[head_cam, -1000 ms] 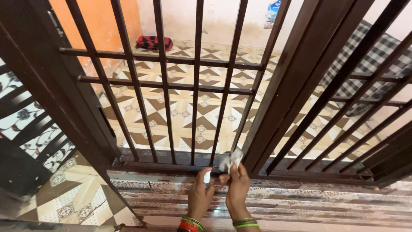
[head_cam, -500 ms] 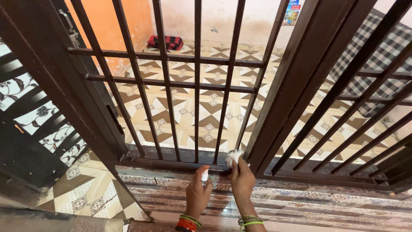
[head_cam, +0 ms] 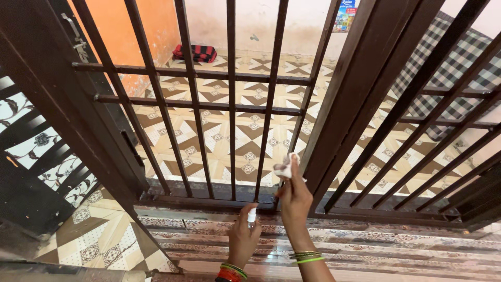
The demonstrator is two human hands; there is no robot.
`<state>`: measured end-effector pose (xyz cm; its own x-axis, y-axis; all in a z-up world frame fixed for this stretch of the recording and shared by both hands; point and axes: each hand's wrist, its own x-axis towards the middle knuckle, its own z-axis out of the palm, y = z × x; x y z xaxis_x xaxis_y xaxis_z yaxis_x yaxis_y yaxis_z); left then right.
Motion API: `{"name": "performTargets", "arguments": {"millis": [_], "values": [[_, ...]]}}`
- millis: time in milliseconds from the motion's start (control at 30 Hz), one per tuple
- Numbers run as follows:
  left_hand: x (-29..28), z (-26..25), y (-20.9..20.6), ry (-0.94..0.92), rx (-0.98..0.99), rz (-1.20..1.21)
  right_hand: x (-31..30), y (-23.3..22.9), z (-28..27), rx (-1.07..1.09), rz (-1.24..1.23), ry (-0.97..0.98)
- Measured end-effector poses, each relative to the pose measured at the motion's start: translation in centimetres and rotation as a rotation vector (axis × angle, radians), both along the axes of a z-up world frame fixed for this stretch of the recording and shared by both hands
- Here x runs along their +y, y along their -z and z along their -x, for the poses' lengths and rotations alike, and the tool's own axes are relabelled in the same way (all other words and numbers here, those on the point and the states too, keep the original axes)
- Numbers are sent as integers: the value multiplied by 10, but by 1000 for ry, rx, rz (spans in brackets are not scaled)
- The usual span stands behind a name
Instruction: The person cleans a metal gate by spraying a liquid from a bottle onto the bars and wiping them with a white cloth. The person systematically moves along the lower section of the gate, spraying and wiping each bar.
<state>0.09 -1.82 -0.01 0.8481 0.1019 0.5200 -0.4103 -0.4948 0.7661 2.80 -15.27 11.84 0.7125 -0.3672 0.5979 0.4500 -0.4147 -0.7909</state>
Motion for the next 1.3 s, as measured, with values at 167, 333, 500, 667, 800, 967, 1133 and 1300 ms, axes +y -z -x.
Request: {"name": "performTargets", "arguments": {"millis": [167, 333, 500, 667, 800, 967, 1133, 1300], "values": [[0, -4, 4, 44, 156, -25, 2, 66, -12, 48, 348, 143], [6, -5, 0, 19, -1, 7, 1, 117, 16, 394, 83, -47], [6, -9, 2, 0, -40, 29, -14, 87, 7, 355, -101, -24], [-1, -16, -13, 48, 195, 37, -26, -6, 1, -327, 234, 171], [-11, -21, -28, 114, 71, 89, -16, 4, -22, -157, 582, 251], [-8, -29, -32, 106, -111, 69, -12, 104, -15, 178, 613, 231], [-4, -34, -14, 134, 28, 66, -22, 135, -11, 193, 487, 89], [-1, -36, -9, 143, 140, 45, -20, 62, -9, -125, 301, 184]]}}
